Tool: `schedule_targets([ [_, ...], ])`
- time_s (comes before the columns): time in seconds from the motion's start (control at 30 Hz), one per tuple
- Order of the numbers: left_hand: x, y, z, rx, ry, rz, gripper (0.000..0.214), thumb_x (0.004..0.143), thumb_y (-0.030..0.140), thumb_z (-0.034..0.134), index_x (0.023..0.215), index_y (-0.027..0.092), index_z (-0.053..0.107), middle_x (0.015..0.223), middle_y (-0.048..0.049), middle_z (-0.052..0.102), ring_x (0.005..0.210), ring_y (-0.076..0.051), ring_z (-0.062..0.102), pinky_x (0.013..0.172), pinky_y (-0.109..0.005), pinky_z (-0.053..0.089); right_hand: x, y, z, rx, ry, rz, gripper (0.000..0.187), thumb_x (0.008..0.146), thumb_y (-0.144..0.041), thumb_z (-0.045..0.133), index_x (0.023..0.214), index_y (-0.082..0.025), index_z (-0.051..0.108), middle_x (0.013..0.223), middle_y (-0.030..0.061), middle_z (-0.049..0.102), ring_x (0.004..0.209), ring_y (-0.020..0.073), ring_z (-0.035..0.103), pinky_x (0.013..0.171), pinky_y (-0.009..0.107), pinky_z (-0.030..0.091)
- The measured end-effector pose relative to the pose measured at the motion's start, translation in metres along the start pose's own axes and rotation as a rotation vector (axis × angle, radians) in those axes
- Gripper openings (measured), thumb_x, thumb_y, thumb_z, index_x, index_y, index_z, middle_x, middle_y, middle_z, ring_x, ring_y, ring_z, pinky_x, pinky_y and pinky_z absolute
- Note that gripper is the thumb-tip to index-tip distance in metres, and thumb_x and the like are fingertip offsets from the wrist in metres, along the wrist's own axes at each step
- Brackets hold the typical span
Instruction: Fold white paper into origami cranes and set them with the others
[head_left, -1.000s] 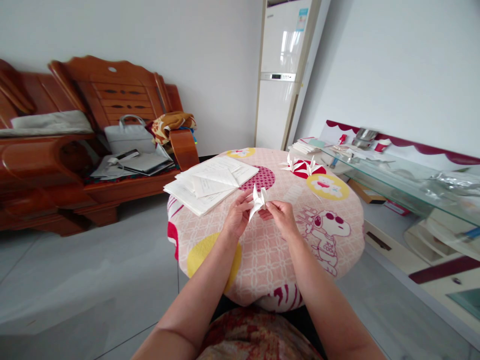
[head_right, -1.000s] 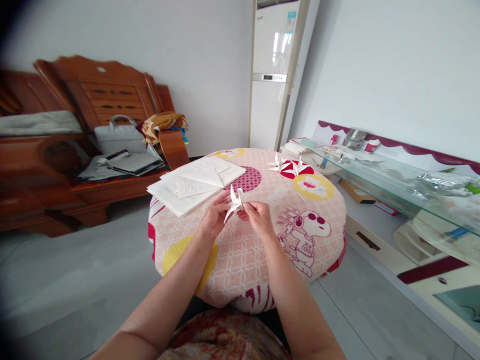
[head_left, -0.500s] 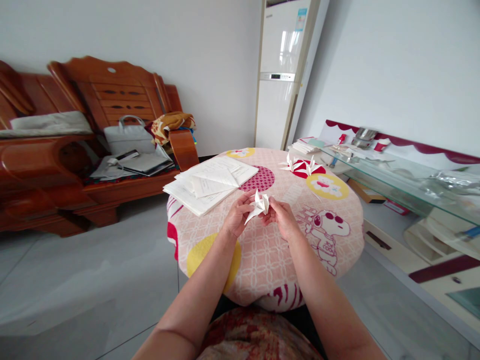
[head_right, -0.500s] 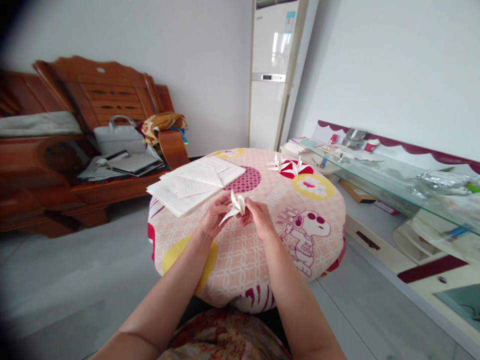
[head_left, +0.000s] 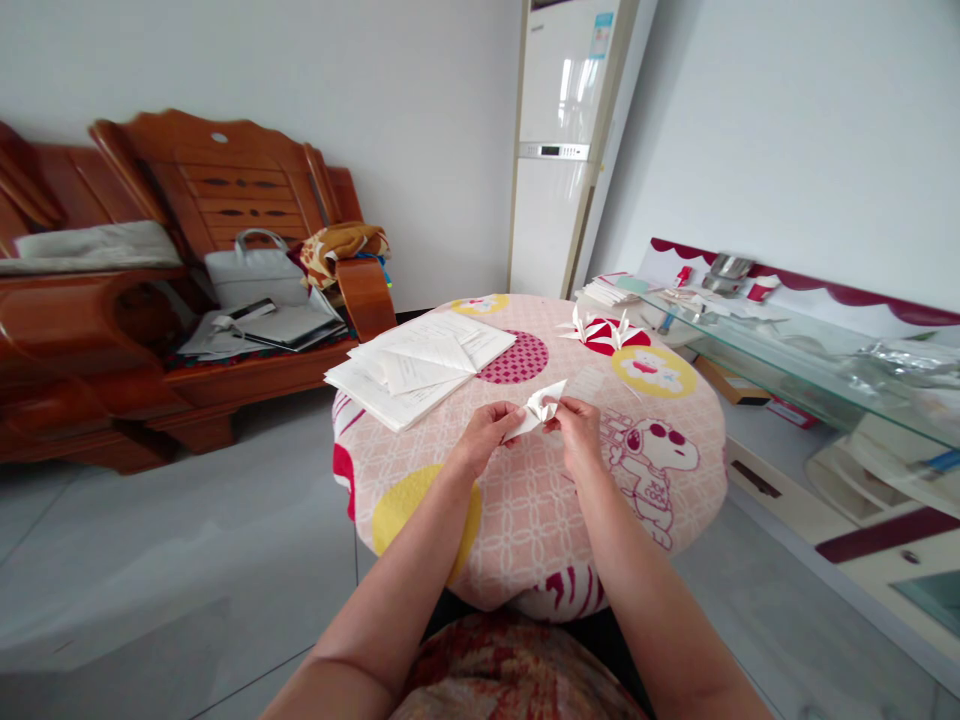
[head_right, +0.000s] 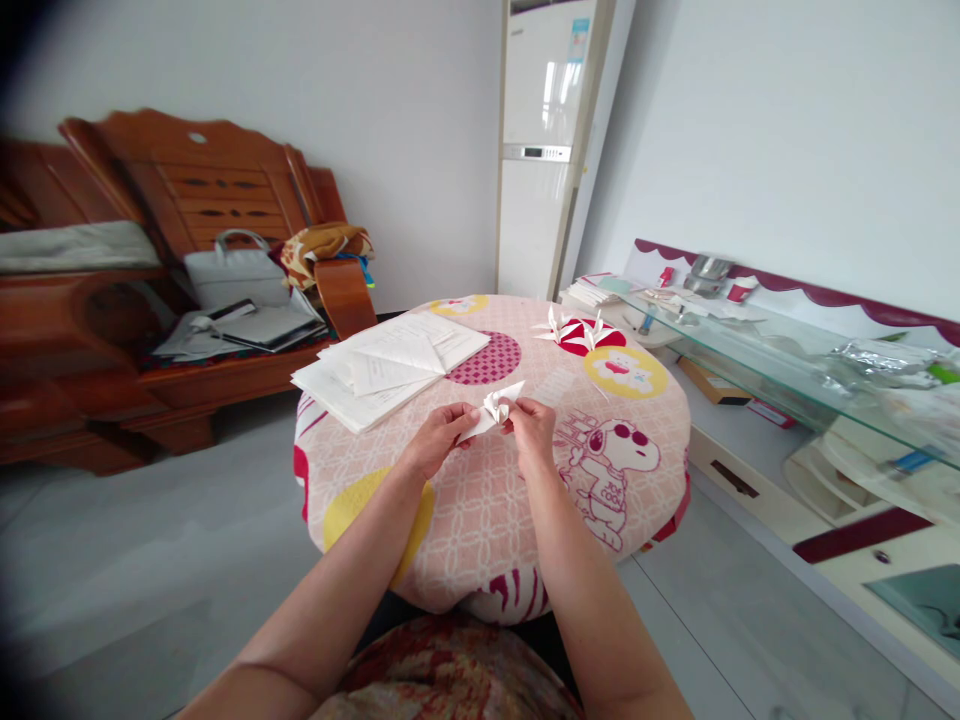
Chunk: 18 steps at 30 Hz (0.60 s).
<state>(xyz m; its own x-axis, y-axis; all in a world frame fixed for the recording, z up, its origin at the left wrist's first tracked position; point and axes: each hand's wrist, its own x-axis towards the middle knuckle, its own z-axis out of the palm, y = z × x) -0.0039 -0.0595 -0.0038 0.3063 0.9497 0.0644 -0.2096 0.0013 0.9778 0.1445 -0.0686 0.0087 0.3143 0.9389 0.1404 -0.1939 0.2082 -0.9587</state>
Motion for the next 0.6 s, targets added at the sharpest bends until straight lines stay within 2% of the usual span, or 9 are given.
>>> schedule_targets([
  [0.1,0.0001,-0.001,-0.0005,-0.024,-0.064,0.016,0.044,0.068,0.053,0.079,0.072,0.014,0.059,0.061,0.002,0.054,0.052,-0.006,0.044,0.05,-0.02,0.034,0.0019,0.0011,-0.0002,0.068,0.018,0.082,0.022,0.061,-0.037,0.072,0.056,-0.017,0.065,0.049,-0.0014,0.059,0.044,0.0105,0.049,0.042,0.024,0.039],
  [0.37,-0.0018,-0.0018,0.002,-0.018,-0.062,0.055,0.044,0.071,0.053,0.078,0.069,0.014,0.058,0.058,0.0024,0.052,0.048,-0.005,0.042,0.047,-0.019,0.033,0.0074,0.0062,-0.0027,0.207,0.041,0.284,0.01,0.06,-0.026,0.065,0.056,-0.018,0.06,0.041,-0.0046,0.052,0.034,0.0083,0.041,0.034,0.023,0.028],
  [0.5,-0.0004,-0.003,0.0037,-0.051,-0.068,0.043,0.044,0.071,0.053,0.078,0.068,0.014,0.058,0.057,0.0025,0.051,0.048,-0.006,0.042,0.047,-0.019,0.034,0.0065,0.0077,-0.0019,0.219,0.032,0.316,0.012,0.063,-0.026,0.062,0.055,-0.019,0.056,0.04,-0.0052,0.049,0.034,0.0083,0.04,0.034,0.022,0.028],
  [0.6,-0.0002,-0.0042,0.0046,0.019,-0.002,0.086,0.039,0.075,0.051,0.075,0.08,0.014,0.064,0.071,-0.003,0.062,0.06,-0.011,0.054,0.054,-0.021,0.043,0.0072,0.0078,-0.0034,0.198,0.044,0.298,0.012,0.064,-0.026,0.063,0.057,-0.019,0.057,0.041,-0.006,0.049,0.033,0.0075,0.04,0.033,0.022,0.028],
])
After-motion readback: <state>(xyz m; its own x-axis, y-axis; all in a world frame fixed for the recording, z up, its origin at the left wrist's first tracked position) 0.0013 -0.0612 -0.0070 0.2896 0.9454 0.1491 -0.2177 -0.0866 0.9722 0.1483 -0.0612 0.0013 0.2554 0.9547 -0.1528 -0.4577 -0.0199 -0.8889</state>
